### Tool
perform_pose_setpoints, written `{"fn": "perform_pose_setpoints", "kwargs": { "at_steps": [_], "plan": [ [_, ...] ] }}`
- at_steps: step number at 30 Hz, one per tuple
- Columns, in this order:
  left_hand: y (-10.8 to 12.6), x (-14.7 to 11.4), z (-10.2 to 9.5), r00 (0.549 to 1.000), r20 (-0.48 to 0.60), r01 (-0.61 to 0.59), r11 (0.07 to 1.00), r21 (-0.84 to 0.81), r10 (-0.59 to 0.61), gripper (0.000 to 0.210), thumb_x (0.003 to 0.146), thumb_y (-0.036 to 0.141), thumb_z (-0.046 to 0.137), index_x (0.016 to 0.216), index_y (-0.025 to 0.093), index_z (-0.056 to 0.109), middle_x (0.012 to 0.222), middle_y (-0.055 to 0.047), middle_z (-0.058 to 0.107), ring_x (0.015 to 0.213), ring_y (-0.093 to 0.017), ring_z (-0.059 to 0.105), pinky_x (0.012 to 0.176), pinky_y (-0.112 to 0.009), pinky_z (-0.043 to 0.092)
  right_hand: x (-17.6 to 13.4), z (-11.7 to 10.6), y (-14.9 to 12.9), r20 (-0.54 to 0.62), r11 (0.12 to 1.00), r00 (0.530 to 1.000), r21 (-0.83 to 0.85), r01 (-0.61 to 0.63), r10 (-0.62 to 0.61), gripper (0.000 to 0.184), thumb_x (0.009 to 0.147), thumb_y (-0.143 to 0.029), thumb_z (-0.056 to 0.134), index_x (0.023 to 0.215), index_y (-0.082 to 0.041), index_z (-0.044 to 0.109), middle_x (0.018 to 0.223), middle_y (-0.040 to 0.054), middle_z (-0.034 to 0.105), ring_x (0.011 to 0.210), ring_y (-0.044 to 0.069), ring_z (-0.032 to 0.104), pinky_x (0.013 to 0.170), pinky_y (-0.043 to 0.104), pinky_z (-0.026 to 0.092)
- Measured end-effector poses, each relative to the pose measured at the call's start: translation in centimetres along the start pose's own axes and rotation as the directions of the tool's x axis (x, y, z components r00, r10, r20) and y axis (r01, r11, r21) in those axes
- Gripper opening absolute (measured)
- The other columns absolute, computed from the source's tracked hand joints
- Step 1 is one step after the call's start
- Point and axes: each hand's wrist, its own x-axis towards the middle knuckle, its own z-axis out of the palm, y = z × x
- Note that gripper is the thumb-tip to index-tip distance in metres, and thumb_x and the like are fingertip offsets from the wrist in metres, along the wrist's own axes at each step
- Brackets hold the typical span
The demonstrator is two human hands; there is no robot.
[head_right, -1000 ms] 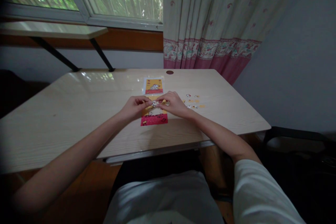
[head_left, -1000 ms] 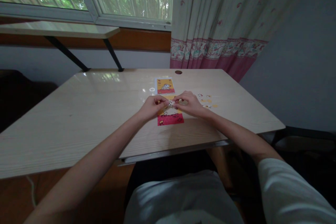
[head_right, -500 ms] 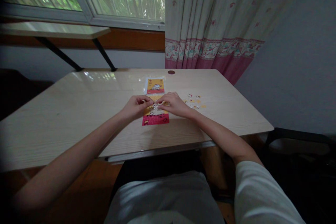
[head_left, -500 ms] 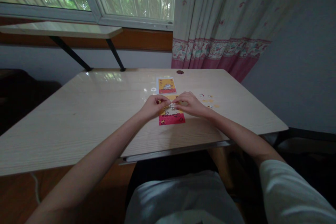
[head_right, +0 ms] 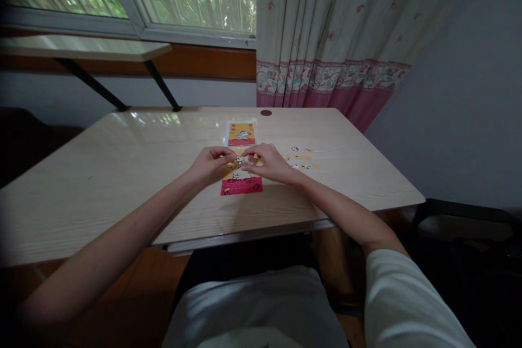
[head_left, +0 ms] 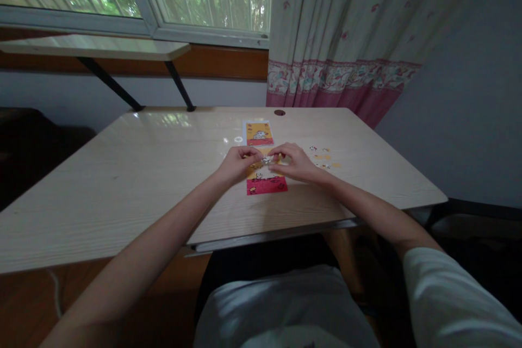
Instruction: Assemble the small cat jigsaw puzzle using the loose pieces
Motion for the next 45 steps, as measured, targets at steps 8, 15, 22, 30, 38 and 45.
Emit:
{"fn": "perform_pose_setpoints", "kwargs": {
  "at_steps": [8,15,22,30,38,45],
  "plan": [
    [0.1,-0.1,0.2,1.000,0.001,0.012,1.000,0.010,-0.012,0.015,0.070,0.030,0.075,0.068,0.016,0.071,0.070,-0.005,0.069,0.072,-0.018,0.063,0.070,-0.033,0.050,-0.1,0.1,-0.1,-0.071,1.000,0.997,0.003,0.006,-0.006,0.018,0.087,-0.038,0.068,0.093,-0.021,0.070,0.081,0.0019,0.070,0.075,0.015,0.059,0.076,0.031,0.040],
    [0.0,-0.1,0.2,1.000,0.009,0.008,1.000,-0.022,-0.007,0.020,0.066,0.036,0.078,0.067,0.017,0.070,0.070,-0.005,0.069,0.069,-0.017,0.060,0.067,-0.032,0.049,-0.1,0.2,-0.4,-0.087,1.000,0.996,0.018,-0.003,0.005,0.023,0.085,-0.043,0.069,0.093,-0.022,0.070,0.081,0.0020,0.069,0.072,0.015,0.057,0.075,0.032,0.040],
    [-0.3,-0.2,0.6,0.996,0.082,0.049,0.997,-0.051,-0.045,0.022,0.060,0.036,0.077,0.064,0.016,0.069,0.065,-0.002,0.065,0.061,-0.014,0.055,0.063,-0.030,0.044,-0.1,0.4,-0.5,-0.142,0.998,0.988,0.005,-0.060,0.060,0.021,0.090,-0.042,0.062,0.090,-0.023,0.071,0.083,0.0031,0.070,0.073,0.016,0.057,0.076,0.034,0.040],
    [-0.3,-0.2,0.5,0.995,0.095,0.015,0.998,-0.055,-0.010,0.022,0.060,0.036,0.078,0.063,0.016,0.070,0.062,-0.002,0.065,0.059,-0.013,0.054,0.062,-0.029,0.043,-0.2,0.1,-0.5,-0.140,0.993,0.987,-0.099,0.068,-0.082,0.020,0.088,-0.042,0.065,0.090,-0.023,0.070,0.082,0.0028,0.071,0.075,0.017,0.059,0.079,0.035,0.037],
    [0.3,-0.7,-1.5,0.989,0.108,-0.124,0.953,0.276,0.097,0.025,0.072,0.037,0.072,0.090,0.019,0.074,0.094,-0.008,0.071,0.087,-0.021,0.061,0.083,-0.037,0.048,-0.4,-0.9,0.4,-0.121,0.987,0.991,-0.156,0.042,-0.061,0.017,0.087,-0.041,0.067,0.094,-0.025,0.070,0.086,0.0032,0.070,0.084,0.020,0.060,0.083,0.037,0.034],
    [-0.2,-0.5,-4.6,0.952,0.252,-0.305,0.617,0.726,0.174,0.065,0.076,0.053,0.067,0.128,0.015,0.060,0.136,-0.018,0.053,0.126,-0.035,0.047,0.107,-0.050,0.034,-1.0,-1.4,1.2,-0.161,0.995,0.985,-0.090,0.053,-0.067,0.018,0.085,-0.042,0.070,0.091,-0.026,0.071,0.087,0.0024,0.071,0.084,0.020,0.063,0.083,0.037,0.038]
  ]
}}
